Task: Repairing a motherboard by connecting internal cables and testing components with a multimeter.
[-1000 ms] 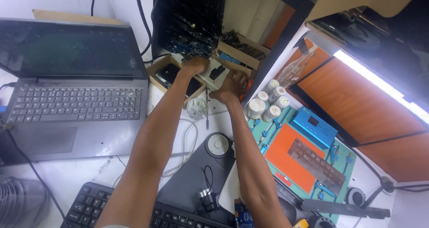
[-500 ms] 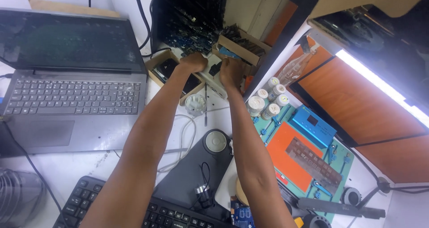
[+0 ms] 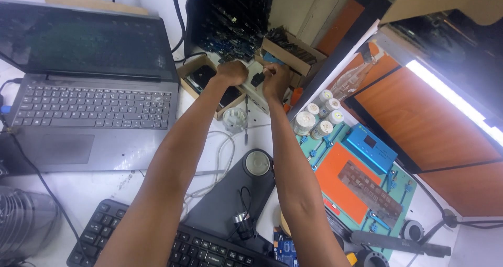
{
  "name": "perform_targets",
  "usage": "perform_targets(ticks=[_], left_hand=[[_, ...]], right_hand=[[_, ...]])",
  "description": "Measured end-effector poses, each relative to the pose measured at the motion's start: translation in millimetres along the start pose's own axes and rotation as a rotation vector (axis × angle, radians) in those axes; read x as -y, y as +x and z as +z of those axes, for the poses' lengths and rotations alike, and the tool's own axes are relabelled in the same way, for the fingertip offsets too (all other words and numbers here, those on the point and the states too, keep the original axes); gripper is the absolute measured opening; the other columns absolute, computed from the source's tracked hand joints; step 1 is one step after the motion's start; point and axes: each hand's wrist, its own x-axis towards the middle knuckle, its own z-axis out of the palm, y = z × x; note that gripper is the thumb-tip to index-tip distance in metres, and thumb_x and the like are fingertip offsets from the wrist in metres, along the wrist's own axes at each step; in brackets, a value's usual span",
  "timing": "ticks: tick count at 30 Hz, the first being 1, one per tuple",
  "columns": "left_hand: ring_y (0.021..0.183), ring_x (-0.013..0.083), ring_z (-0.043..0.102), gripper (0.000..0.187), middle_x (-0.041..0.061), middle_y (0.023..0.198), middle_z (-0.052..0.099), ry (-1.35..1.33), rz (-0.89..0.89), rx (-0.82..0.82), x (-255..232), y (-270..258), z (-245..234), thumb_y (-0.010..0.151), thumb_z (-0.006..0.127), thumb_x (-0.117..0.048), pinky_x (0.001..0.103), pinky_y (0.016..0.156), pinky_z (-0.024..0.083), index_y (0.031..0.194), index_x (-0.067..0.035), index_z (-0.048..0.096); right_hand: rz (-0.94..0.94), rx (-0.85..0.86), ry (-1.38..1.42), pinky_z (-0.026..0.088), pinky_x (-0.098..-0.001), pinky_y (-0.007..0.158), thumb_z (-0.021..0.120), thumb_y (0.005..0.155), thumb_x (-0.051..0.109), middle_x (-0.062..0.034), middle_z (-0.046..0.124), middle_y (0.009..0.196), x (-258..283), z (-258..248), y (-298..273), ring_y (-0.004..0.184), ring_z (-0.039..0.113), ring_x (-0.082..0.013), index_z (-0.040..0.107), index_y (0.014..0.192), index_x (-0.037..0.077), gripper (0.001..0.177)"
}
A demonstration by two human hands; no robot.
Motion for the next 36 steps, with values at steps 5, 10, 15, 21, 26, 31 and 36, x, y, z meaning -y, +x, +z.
perform_targets(ticks=[5,10,15,21,26,31,36], left_hand=[[0.123,0.0402,0.061,0.041,0.015,0.124,0.07,-0.372,0.222,-0.212,-33.6,-96.4,-37.8,0.095,0.052,-0.021,0.059,0.108,0.04,0.131,-0.011,0.069],[0.124,0.0381,0.058,0.041,0.011,0.114,0.069,-0.325,0.322,-0.36,-55.2,-137.6,-39.3,0.087,0.068,-0.028,0.058,0.104,0.047,0.126,-0.013,0.069],[0.099,0.0294,0.067,0.032,0.007,0.098,0.07,-0.093,0.201,-0.456,-67.2,-136.5,-36.4,0.088,0.076,-0.035,0.049,0.091,0.054,0.109,-0.011,0.073],[0.09,0.0301,0.068,0.033,0.01,0.088,0.066,-0.036,0.151,-0.527,-70.2,-128.4,-20.8,0.086,0.078,-0.036,0.046,0.081,0.056,0.1,-0.006,0.075],[0.092,0.0297,0.067,0.037,0.011,0.087,0.067,-0.048,0.124,-0.522,-66.5,-120.9,-13.4,0.086,0.078,-0.039,0.045,0.082,0.059,0.1,-0.006,0.073],[0.094,0.0292,0.068,0.038,0.011,0.085,0.068,-0.055,0.112,-0.523,-68.2,-129.0,-16.4,0.085,0.079,-0.04,0.045,0.081,0.062,0.099,-0.005,0.073],[0.09,0.0291,0.069,0.043,0.011,0.085,0.067,-0.056,0.121,-0.528,-74.7,-130.8,-22.4,0.085,0.077,-0.047,0.046,0.076,0.063,0.1,-0.007,0.072]], right_hand=[[-0.07,0.039,0.014,0.047,-0.0444,0.104,0.065,0.096,-0.005,-0.0173,0.062,0.104,7.4,-15.1,-11.6,0.109,0.06,-0.0325,0.07,0.101,0.004,0.012],[-0.112,0.0,0.069,0.043,-0.0495,0.11,0.047,0.108,0.0,-0.0248,0.059,0.119,20.5,-27.2,-27.6,0.117,0.056,-0.0389,0.065,0.123,0.0,0.023],[-0.057,0.008,0.084,0.051,-0.0474,0.101,0.055,0.106,0.016,-0.0112,0.059,0.111,10.5,-19.6,-28.2,0.111,0.06,-0.026,0.063,0.113,0.011,0.012],[-0.002,0.013,0.105,0.052,-0.045,0.098,0.057,0.102,0.027,-0.002,0.058,0.107,13.7,-25.7,-35.0,0.106,0.057,-0.0171,0.062,0.101,0.017,0.011],[-0.103,-0.006,0.1,0.052,-0.0409,0.093,0.059,0.098,0.018,-0.0047,0.057,0.098,12.3,-22.9,-32.1,0.099,0.059,-0.0203,0.064,0.094,0.013,0.008],[-0.149,0.0,0.081,0.051,-0.0378,0.089,0.06,0.097,0.017,-0.0036,0.057,0.094,11.2,-23.9,-34.6,0.094,0.058,-0.0182,0.064,0.091,0.015,0.007],[0.031,-0.044,0.158,0.051,-0.0442,0.092,0.052,0.1,0.021,-0.0115,0.058,0.097,21.8,-29.6,-37.7,0.097,0.059,-0.0235,0.064,0.101,0.009,0.017]])
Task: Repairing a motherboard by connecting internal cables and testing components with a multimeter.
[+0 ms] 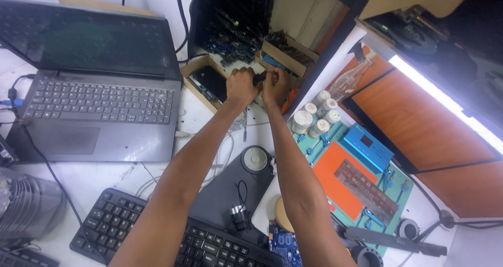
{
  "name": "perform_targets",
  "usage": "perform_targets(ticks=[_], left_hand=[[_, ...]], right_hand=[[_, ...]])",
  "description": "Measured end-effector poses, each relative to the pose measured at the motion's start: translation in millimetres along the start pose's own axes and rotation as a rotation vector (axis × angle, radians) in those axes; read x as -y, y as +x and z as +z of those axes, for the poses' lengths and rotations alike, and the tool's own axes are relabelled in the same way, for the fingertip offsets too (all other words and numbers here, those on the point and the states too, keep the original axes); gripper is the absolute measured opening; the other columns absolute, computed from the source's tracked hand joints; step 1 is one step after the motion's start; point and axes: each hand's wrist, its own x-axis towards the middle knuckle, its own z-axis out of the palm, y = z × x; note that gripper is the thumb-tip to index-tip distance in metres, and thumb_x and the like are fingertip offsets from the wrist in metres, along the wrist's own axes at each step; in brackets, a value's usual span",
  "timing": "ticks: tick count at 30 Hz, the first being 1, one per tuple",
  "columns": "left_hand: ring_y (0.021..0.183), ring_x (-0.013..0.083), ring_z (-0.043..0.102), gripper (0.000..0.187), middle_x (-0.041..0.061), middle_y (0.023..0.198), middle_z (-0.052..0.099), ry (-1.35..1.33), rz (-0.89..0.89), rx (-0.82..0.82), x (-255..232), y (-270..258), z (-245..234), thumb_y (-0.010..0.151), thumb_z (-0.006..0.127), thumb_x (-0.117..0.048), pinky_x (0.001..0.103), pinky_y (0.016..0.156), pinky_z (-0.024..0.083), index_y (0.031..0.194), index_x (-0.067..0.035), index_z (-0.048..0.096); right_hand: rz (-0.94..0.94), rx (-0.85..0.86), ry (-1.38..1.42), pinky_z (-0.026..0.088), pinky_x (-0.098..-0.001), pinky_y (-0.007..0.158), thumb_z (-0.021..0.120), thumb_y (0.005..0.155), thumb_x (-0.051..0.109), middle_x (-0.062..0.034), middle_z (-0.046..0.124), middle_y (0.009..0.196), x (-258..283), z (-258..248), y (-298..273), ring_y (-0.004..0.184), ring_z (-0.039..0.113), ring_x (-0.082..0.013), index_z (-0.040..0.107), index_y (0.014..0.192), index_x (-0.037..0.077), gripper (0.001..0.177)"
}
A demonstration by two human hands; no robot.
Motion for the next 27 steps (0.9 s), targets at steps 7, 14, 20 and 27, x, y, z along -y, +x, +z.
perform_targets(ticks=[7,14,20,27], left_hand=[[0.077,0.0332,0.071,0.036,0.008,0.079,0.063,-0.185,-0.026,-0.24,-36.4,-9.6,-36.9,0.087,0.074,-0.045,0.051,0.064,0.06,0.1,-0.012,0.071],[0.086,0.0181,0.076,0.03,-0.005,0.105,0.071,-0.294,0.43,-0.727,-87.8,-68.4,-130.7,0.082,0.087,-0.031,0.032,0.073,0.062,0.104,-0.017,0.072],[0.089,0.0138,0.075,0.035,-0.002,0.102,0.08,-0.489,0.56,-0.783,-132.7,-130.7,-216.7,0.076,0.09,-0.025,0.028,0.08,0.06,0.107,-0.018,0.074],[0.088,0.022,0.077,0.032,0.003,0.091,0.079,-0.693,0.614,-0.766,-159.9,-174.0,-277.2,0.067,0.091,-0.012,0.041,0.091,0.058,0.096,-0.013,0.076]], right_hand=[[0.064,-0.046,0.109,0.051,-0.0469,0.1,0.041,0.106,0.031,-0.0127,0.064,0.107,-25.3,1.5,14.1,0.106,0.064,-0.0262,0.066,0.108,0.013,0.031],[0.051,-0.148,0.092,0.051,-0.0376,0.096,0.033,0.108,0.041,-0.0066,0.069,0.103,-78.0,38.5,32.2,0.103,0.066,-0.0218,0.068,0.106,0.018,0.042],[0.218,-0.039,-0.006,0.039,-0.0357,0.108,0.026,0.111,0.053,-0.0016,0.071,0.116,-38.1,18.5,23.9,0.115,0.059,-0.0129,0.071,0.117,0.018,0.058],[0.168,-0.042,-0.119,0.049,-0.0496,0.1,0.037,0.104,0.057,-0.0083,0.069,0.11,12.8,-9.3,-3.4,0.112,0.068,-0.0307,0.066,0.108,0.018,0.049]])
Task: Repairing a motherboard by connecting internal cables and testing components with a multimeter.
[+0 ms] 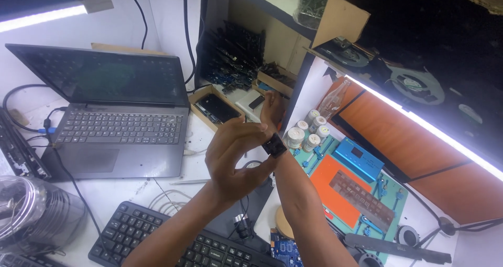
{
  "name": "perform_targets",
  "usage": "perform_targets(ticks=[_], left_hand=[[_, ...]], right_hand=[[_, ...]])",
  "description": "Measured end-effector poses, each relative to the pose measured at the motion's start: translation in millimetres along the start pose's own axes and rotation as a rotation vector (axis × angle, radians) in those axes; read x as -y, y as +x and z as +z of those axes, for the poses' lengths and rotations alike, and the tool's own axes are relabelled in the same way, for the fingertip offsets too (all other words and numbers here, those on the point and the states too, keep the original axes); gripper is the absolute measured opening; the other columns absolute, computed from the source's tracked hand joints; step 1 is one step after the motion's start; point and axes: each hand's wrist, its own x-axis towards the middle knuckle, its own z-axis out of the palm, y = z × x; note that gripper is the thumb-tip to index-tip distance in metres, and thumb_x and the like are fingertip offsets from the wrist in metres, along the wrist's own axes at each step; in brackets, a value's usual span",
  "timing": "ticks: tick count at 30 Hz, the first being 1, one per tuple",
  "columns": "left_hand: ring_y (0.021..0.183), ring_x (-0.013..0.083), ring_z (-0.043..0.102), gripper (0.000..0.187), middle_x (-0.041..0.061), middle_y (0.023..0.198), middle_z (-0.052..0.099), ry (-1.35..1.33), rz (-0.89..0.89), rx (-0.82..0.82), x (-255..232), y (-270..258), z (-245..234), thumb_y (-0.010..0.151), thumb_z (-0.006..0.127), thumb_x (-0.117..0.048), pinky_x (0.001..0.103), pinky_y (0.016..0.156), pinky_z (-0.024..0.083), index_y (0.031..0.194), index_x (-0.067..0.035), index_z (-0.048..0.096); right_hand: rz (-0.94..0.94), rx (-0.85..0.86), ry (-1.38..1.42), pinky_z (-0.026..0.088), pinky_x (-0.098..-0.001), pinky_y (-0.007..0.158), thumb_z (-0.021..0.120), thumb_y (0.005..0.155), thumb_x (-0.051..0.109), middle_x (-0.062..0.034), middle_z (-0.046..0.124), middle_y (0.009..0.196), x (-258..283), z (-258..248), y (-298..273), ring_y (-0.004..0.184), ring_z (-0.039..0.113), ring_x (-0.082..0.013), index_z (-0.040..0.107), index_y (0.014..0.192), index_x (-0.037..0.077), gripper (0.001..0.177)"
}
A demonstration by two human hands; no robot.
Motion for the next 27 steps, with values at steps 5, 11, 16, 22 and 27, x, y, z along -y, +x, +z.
perform_targets(ticks=[5,11,16,22,27], left_hand=[[0.087,0.023,0.078,0.031,0.005,0.09,0.078,-0.04,-0.021,0.026,-22.0,8.1,-9.1,0.066,0.093,-0.013,0.046,0.095,0.056,0.093,-0.012,0.076],[0.089,0.0235,0.072,0.026,0.01,0.094,0.072,0.032,-0.02,0.126,-47.7,16.9,-20.4,0.077,0.088,-0.009,0.048,0.097,0.057,0.095,-0.005,0.07],[0.092,0.024,0.073,0.031,0.01,0.097,0.073,0.022,-0.051,0.166,-54.3,18.3,-23.6,0.076,0.091,-0.012,0.047,0.098,0.056,0.097,-0.005,0.071],[0.089,0.0244,0.071,0.03,0.012,0.094,0.072,-0.042,-0.075,0.156,-58.0,20.2,-23.5,0.074,0.089,-0.009,0.045,0.092,0.058,0.094,-0.001,0.069],[0.097,0.0239,0.074,0.032,0.01,0.1,0.074,-0.036,-0.144,0.195,-59.7,15.5,-25.8,0.074,0.09,-0.013,0.049,0.102,0.058,0.099,-0.004,0.071]], right_hand=[[-0.03,-0.032,-0.064,0.052,-0.0476,0.098,0.04,0.103,0.061,-0.0053,0.066,0.113,-37.3,25.6,21.6,0.11,0.067,-0.0259,0.065,0.116,0.022,0.048],[-0.049,-0.062,0.08,0.049,-0.0405,0.084,0.047,0.097,0.035,-0.0039,0.075,0.107,-9.5,10.2,7.0,0.101,0.069,-0.0248,0.069,0.099,0.019,0.027],[-0.045,-0.068,0.061,0.048,-0.0404,0.082,0.054,0.096,0.037,-0.0031,0.075,0.102,-8.1,9.2,7.5,0.099,0.069,-0.0241,0.067,0.091,0.019,0.022],[-0.027,-0.072,-0.004,0.051,-0.0397,0.081,0.054,0.097,0.04,-0.0016,0.075,0.105,-14.2,16.1,11.3,0.098,0.07,-0.0228,0.066,0.099,0.021,0.023],[-0.042,-0.075,0.014,0.051,-0.0402,0.081,0.057,0.097,0.034,-0.0017,0.074,0.105,-14.6,15.6,11.5,0.096,0.07,-0.0207,0.068,0.098,0.019,0.019]])
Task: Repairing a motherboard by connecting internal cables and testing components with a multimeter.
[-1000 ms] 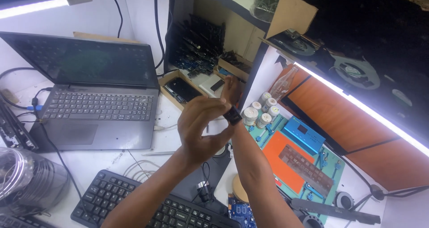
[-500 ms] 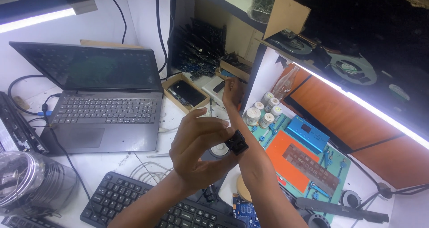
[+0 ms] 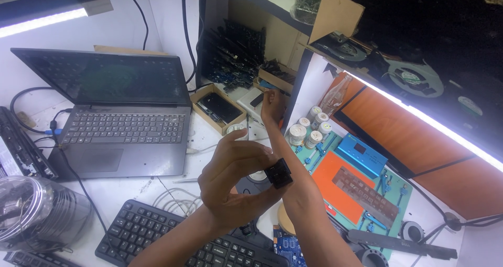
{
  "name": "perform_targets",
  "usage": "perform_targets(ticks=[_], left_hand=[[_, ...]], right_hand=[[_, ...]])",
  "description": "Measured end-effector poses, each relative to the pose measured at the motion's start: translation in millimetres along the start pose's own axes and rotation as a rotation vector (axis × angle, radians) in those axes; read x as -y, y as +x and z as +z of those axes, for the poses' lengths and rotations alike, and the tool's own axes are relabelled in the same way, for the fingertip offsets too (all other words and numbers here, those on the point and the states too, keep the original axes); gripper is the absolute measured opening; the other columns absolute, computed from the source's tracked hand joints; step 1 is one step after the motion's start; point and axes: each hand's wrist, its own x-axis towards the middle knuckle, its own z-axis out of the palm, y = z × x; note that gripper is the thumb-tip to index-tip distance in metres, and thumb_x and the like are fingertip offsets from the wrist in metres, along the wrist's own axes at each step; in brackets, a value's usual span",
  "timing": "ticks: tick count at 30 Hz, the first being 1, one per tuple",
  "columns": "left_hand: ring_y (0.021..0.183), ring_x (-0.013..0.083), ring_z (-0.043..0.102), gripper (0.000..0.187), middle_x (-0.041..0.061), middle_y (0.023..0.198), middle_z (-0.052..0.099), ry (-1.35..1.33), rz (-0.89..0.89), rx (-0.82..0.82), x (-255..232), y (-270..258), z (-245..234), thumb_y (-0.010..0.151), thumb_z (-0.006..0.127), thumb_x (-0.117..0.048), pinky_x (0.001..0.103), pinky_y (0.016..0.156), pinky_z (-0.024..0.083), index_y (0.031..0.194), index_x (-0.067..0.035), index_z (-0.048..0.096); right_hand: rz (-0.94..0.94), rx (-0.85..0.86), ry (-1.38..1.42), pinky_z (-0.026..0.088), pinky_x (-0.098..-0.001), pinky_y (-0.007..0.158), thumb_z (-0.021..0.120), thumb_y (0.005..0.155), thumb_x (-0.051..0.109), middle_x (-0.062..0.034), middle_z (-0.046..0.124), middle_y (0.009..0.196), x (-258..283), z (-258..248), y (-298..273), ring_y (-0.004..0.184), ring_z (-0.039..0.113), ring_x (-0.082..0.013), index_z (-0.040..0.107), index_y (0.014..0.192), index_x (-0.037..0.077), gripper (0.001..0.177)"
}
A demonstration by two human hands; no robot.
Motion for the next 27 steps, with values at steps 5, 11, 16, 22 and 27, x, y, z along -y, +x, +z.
perform_targets(ticks=[5,11,16,22,27], left_hand=[[0.094,0.0227,0.073,0.029,0.01,0.099,0.073,-0.02,-0.001,-0.016,-5.3,1.5,0.5,0.076,0.088,-0.013,0.048,0.1,0.057,0.098,-0.004,0.071],[0.096,0.0227,0.074,0.029,0.01,0.101,0.073,-0.032,-0.006,-0.006,-8.5,1.6,-0.2,0.079,0.087,-0.017,0.049,0.103,0.056,0.101,-0.005,0.071],[0.096,0.0215,0.075,0.03,0.008,0.102,0.074,-0.037,-0.051,0.015,-11.6,-1.5,-1.6,0.078,0.088,-0.018,0.052,0.112,0.049,0.1,-0.007,0.072],[0.095,0.0223,0.077,0.03,0.01,0.1,0.076,-0.005,-0.038,0.019,-16.2,-4.9,-5.4,0.078,0.088,-0.019,0.054,0.114,0.046,0.1,-0.006,0.072],[0.104,0.0253,0.078,0.034,0.011,0.11,0.077,0.07,-0.028,0.062,-21.1,-23.1,-32.3,0.085,0.085,-0.018,0.052,0.119,0.042,0.113,-0.006,0.071]], right_hand=[[-0.015,-0.01,-0.038,0.05,-0.0389,0.078,0.058,0.096,0.034,-0.0017,0.073,0.101,-5.9,4.6,1.0,0.092,0.069,-0.0196,0.068,0.099,0.018,0.019],[-0.026,-0.024,-0.025,0.05,-0.0375,0.077,0.062,0.093,0.031,0.0004,0.072,0.098,-8.2,7.1,1.8,0.089,0.068,-0.0175,0.069,0.096,0.02,0.013],[0.011,-0.024,-0.036,0.048,-0.0404,0.083,0.062,0.09,0.033,0.0039,0.07,0.098,-13.5,10.1,4.1,0.09,0.068,-0.0162,0.068,0.096,0.025,0.012],[-0.036,-0.024,-0.029,0.049,-0.0398,0.08,0.063,0.086,0.029,0.0042,0.069,0.098,-16.7,10.1,5.2,0.089,0.068,-0.0142,0.068,0.092,0.025,0.009],[0.024,0.138,-0.099,0.034,-0.0462,0.11,0.056,0.093,0.046,-0.004,0.068,0.126,8.5,-9.7,-7.9,0.124,0.059,-0.0291,0.067,0.119,0.018,0.04]])
